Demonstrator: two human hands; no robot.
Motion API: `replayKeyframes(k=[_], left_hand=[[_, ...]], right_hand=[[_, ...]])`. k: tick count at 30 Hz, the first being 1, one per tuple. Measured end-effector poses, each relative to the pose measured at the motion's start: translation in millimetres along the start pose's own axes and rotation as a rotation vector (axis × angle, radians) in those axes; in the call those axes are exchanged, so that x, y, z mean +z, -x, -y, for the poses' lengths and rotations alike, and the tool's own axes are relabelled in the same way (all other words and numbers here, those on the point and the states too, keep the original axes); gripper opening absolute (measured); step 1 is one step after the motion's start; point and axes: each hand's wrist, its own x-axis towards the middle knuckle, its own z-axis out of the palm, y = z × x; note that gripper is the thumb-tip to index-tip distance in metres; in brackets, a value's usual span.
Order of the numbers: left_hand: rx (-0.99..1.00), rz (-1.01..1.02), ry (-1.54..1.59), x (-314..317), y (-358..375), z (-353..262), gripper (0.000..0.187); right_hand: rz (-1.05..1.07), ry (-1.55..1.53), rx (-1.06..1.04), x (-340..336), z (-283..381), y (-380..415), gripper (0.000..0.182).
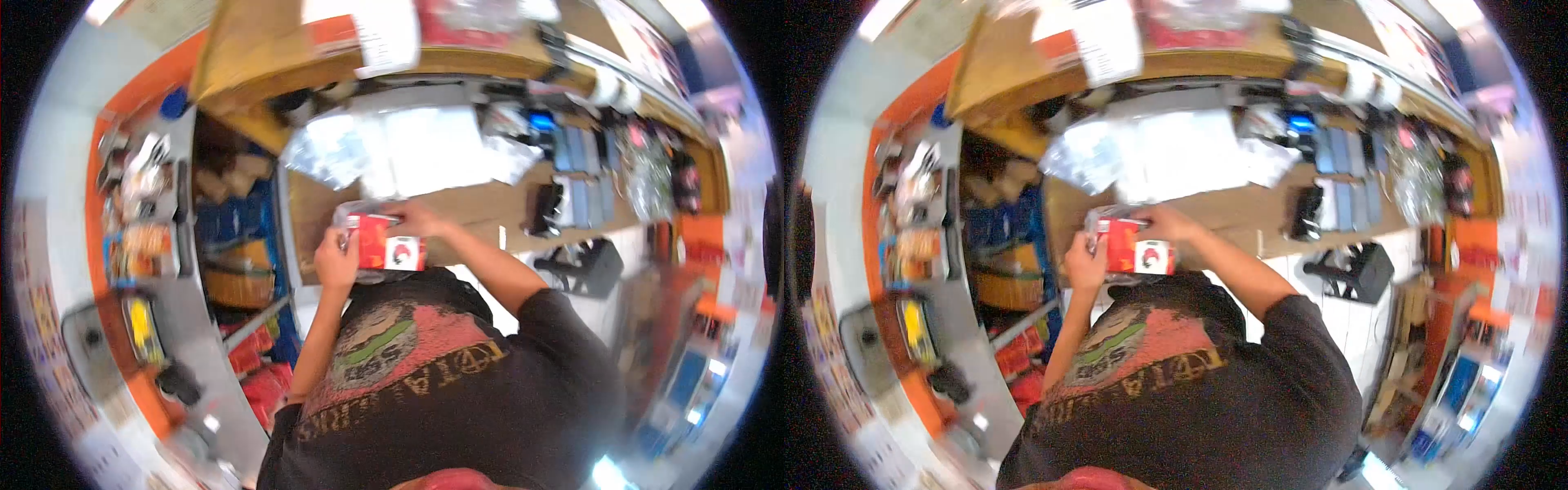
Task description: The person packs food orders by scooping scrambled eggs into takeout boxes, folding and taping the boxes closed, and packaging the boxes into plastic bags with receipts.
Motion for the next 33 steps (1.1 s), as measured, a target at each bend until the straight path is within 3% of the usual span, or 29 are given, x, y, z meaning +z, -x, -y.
replayKeyframes(k=[2, 3, 5, 6, 8, 9, 11, 12, 14, 16, 17, 18, 20, 21, 23, 24, 26, 28, 29, 30, 32, 33], left_hand=[[0.097, 0.032, 0.116, 3, 5, -3, 0.026], [0.141, 0.022, 0.2, 2, 6, -3, 0.026], [0.224, 0.076, 0.265, -1, 12, 0, 0.024], [0.267, 0.109, 0.317, -2, 14, 3, 0.023], [0.311, 0.219, 0.246, 7, 17, 8, 0.022], [0.324, 0.317, 0.171, 13, 18, 10, 0.021], [0.424, 0.321, 0.108, 22, 17, 16, 0.019], [0.504, 0.318, 0.046, 26, 17, 19, 0.019], [0.439, 0.376, 0.009, 26, 16, 20, 0.029], [0.473, 0.407, -0.033, 18, 13, 0, 0.047], [0.481, 0.41, -0.031, 17, 11, -7, 0.047], [0.58, 0.346, -0.095, 16, 11, -13, 0.055], [0.685, 0.287, -0.154, 14, 14, -17, 0.065], [0.69, 0.293, -0.185, 15, 14, -19, 0.069], [0.704, 0.299, -0.216, 17, 12, -20, 0.073], [0.647, 0.28, -0.203, 19, 12, -16, 0.071], [0.596, 0.266, -0.191, 21, 12, -9, 0.069], [0.469, 0.277, -0.26, 22, 10, -3, 0.067], [0.558, 0.277, -0.272, 23, 6, 6, 0.053], [0.561, 0.282, -0.272, 19, 4, 8, 0.053], [0.055, 0.478, 0.289, 8, 1, 12, 0.038], [-0.015, 0.498, 0.363, -4, -4, 12, 0.022]], right_hand=[[-0.341, -0.055, -0.152, 15, -7, 7, 0.052], [-0.391, -0.051, -0.144, 17, -12, 9, 0.052], [-0.725, -0.314, -0.008, 28, -26, 9, 0.041], [-0.755, -0.32, -0.013, 35, -41, 9, 0.041], [-0.888, -0.093, 0.472, 45, -69, 13, 0.031], [-0.91, -0.103, 0.471, 43, -53, 27, 0.031], [-0.507, -1.22, 0.407, 39, -24, 55, 0.028], [-0.519, -1.23, 0.398, 43, -38, 54, 0.028], [-0.416, -1.457, 0.56, 53, -73, 48, 0.025], [-0.416, -1.311, 0.469, 61, -57, 64, 0.024], [-0.414, -1.237, 0.422, 68, -62, 62, 0.023], [-0.417, -1.162, 0.377, 73, -66, 60, 0.023], [-0.653, -0.529, 0.338, 97, -114, 27, 0.021], [-0.661, -0.529, 0.339, 96, -109, 26, 0.021], [-1.133, -0.053, 0.376, 89, -89, 28, 0.022], [-1.141, -0.057, 0.376, 82, -76, 34, 0.022], [-1.35, -0.145, 0.271, 64, -43, 54, 0.023], [-1.274, -0.177, 0.266, 50, -8, 70, 0.023], [-1.191, -0.205, 0.256, 46, 10, 79, 0.023], [-1.193, -0.208, 0.261, 43, 32, 87, 0.023], [-1.0, -0.333, 0.15, 38, 66, 95, 0.019], [-1.074, -0.253, 0.077, 38, 70, 90, 0.018]])
